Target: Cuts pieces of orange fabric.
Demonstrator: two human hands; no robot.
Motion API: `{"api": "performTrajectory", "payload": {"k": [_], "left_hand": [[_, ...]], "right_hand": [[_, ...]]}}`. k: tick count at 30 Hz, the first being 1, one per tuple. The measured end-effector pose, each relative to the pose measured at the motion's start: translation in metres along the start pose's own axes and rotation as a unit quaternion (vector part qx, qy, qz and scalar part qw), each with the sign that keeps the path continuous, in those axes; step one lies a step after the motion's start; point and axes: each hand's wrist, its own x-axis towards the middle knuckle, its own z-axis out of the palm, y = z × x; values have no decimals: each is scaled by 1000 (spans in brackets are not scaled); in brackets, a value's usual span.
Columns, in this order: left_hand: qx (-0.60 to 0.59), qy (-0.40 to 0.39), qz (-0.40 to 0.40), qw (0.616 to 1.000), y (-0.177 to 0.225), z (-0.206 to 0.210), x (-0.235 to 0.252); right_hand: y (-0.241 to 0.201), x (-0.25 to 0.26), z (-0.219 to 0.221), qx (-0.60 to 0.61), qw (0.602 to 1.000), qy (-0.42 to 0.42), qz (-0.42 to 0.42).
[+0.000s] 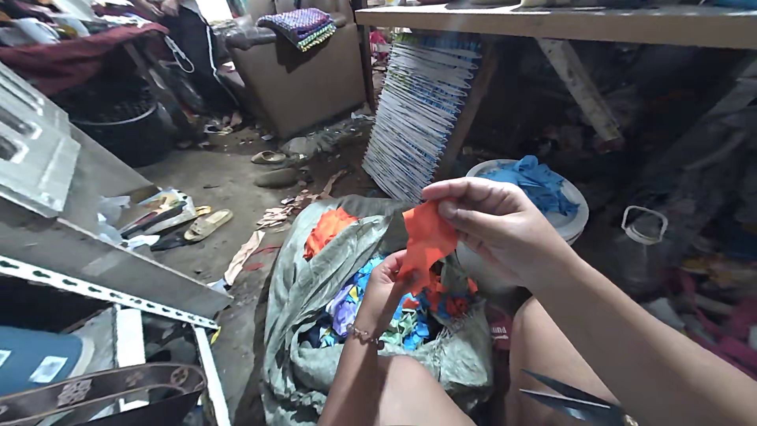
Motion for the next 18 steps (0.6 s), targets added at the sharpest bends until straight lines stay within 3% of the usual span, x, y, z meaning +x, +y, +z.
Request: {"api": "performTrajectory", "payload": {"k": [4, 7, 9, 11, 15, 16, 18], "left_hand": [[129, 54, 22, 990, -2, -1, 2], [287, 121, 111, 944, -9, -7, 3], [337, 162, 123, 919, -12, -13, 6], [315, 206, 111, 920, -8, -15, 6], [111, 213, 98, 966, 4, -9, 0], [61, 201, 106, 972, 6, -6, -3], [9, 149, 138, 979, 8, 0, -9]], "right_hand": [[-8, -11, 1, 29, 999, -33, -25], [-3, -30, -2, 17, 994, -86, -58], [3, -52, -4, -7, 989, -136, -63], [5, -78, -3, -33, 981, -187, -27], [47, -120, -13, -61, 950, -282, 117], [62, -124, -19, -76, 951, -261, 146], [92, -119, -31, -71, 971, -121, 193]]}}
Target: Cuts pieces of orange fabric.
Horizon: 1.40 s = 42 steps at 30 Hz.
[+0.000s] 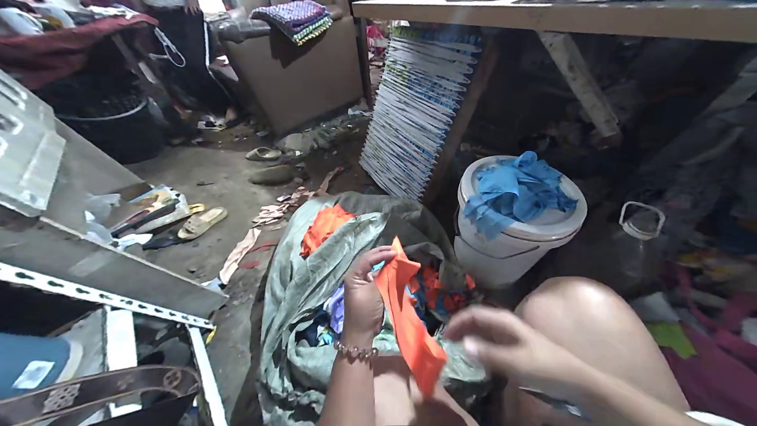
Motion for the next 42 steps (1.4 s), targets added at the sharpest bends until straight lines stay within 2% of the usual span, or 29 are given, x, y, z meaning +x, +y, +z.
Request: {"api": "performTrajectory", "payload": {"k": [1, 2, 4, 7, 9, 11, 15, 19, 21, 24, 26, 29, 30, 31, 33, 35, 39, 42], "left_hand": [[-21, -30, 10, 999, 1, 2, -3], [-34, -67, 24, 997, 1, 4, -5], [-32, -129, 58, 989, -5, 7, -8], [-15, -164, 70, 984, -8, 15, -13], [-31, -142, 34, 989, -6, 22, -18], [-102, -90, -36, 990, -1, 29, -24], [-254, 10, -190, 948, 15, 42, -25], [-185, 74, -286, 937, 18, 55, -19], [-192, 93, -300, 930, 16, 55, -18], [-189, 102, -302, 929, 14, 52, -17], [-176, 105, -311, 928, 13, 49, -17], [-175, 114, -292, 933, 10, 49, -18], [-183, 122, -281, 934, 9, 49, -19], [-193, 127, -269, 935, 9, 48, -20], [-189, 116, -239, 945, 7, 46, -22], [-184, 86, -198, 959, 5, 43, -22], [-157, 58, -140, 976, 2, 43, -22], [-149, 37, -116, 981, 3, 40, -23]], "right_hand": [[6, 13, -5, 44, 996, 72, 29], [5, 26, -11, 89, 988, 109, 70], [-4, 48, -18, 162, 971, 107, 138], [-16, 74, -16, 264, 945, 100, 162], [-25, 86, -13, 306, 922, 147, 185], [-31, 91, -10, 307, 913, 193, 185], [-23, 92, -9, 229, 932, 251, 127], [-10, 89, -9, 142, 956, 244, 80], [-6, 87, -10, 89, 961, 256, 57], [-4, 85, -11, 26, 964, 263, 7], [-7, 81, -8, -75, 968, 237, -40], [-20, 75, 1, -289, 923, 191, -168], [-27, 73, 4, -303, 919, 168, -186], [-35, 72, 5, -279, 935, 133, -175], [-42, 75, 3, -150, 981, 51, -111], [-38, 84, -1, -73, 996, 31, -48], [-27, 99, -2, -71, 989, 125, 31], [-25, 100, -6, -80, 983, 156, 55]]}}
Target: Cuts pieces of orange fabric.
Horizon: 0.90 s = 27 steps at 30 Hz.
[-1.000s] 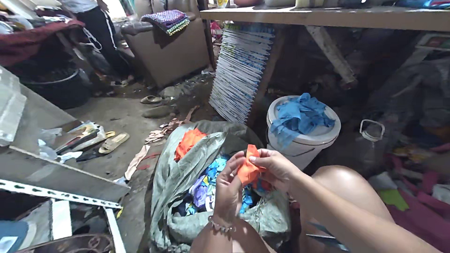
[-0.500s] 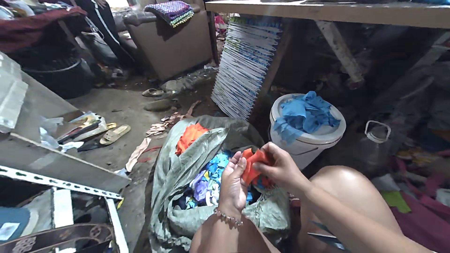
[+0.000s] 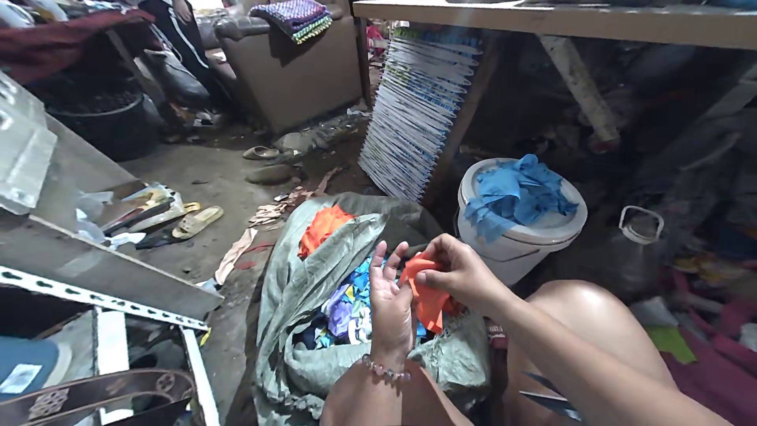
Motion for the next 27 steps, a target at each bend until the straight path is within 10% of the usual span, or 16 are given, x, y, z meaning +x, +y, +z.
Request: {"api": "performTrajectory", "payload": {"k": [14, 27], "left_hand": [[69, -32, 59, 995, -3, -2, -2], [52, -65, 68, 994, -5, -7, -1]], "right_hand": [[-3, -8, 7, -143, 987, 43, -66], [11, -4, 10, 63, 990, 83, -93]]}}
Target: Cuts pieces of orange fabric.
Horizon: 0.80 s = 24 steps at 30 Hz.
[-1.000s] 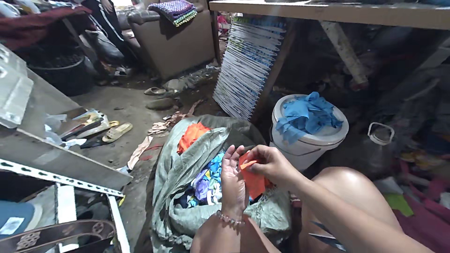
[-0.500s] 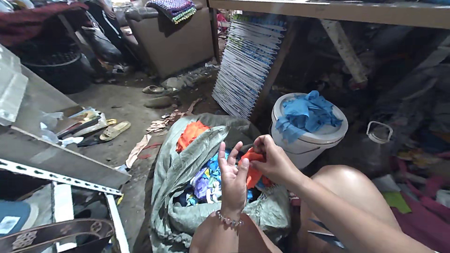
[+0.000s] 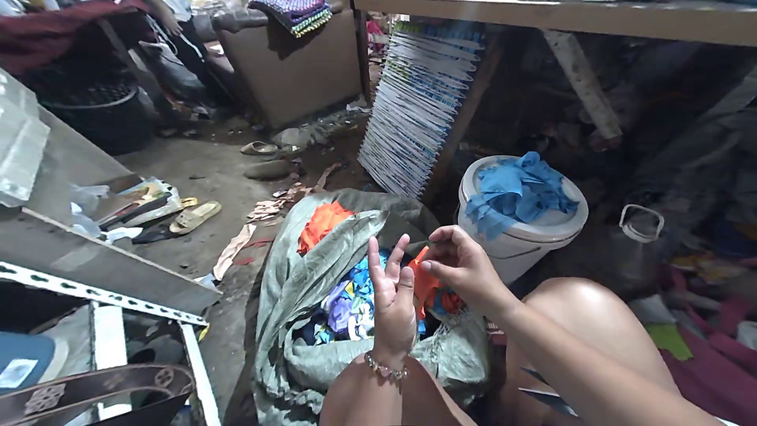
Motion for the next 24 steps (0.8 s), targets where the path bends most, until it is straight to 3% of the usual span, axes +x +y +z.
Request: {"api": "performTrajectory", "payload": {"k": [11, 15, 21, 24], "left_hand": [[-11, -46, 36, 998, -5, -4, -1], [15, -35, 54, 998, -3, 3, -3], [56, -47, 84, 994, -6, -1, -3], [82, -59, 109, 989, -8, -2, -3]], "right_hand": [[-5, 5, -12, 13, 996, -87, -24], [-4, 5, -9, 36, 998, -60, -1], [4, 3, -6, 5, 999, 20, -33], [3, 4, -10, -20, 1000, -7, 19]]}}
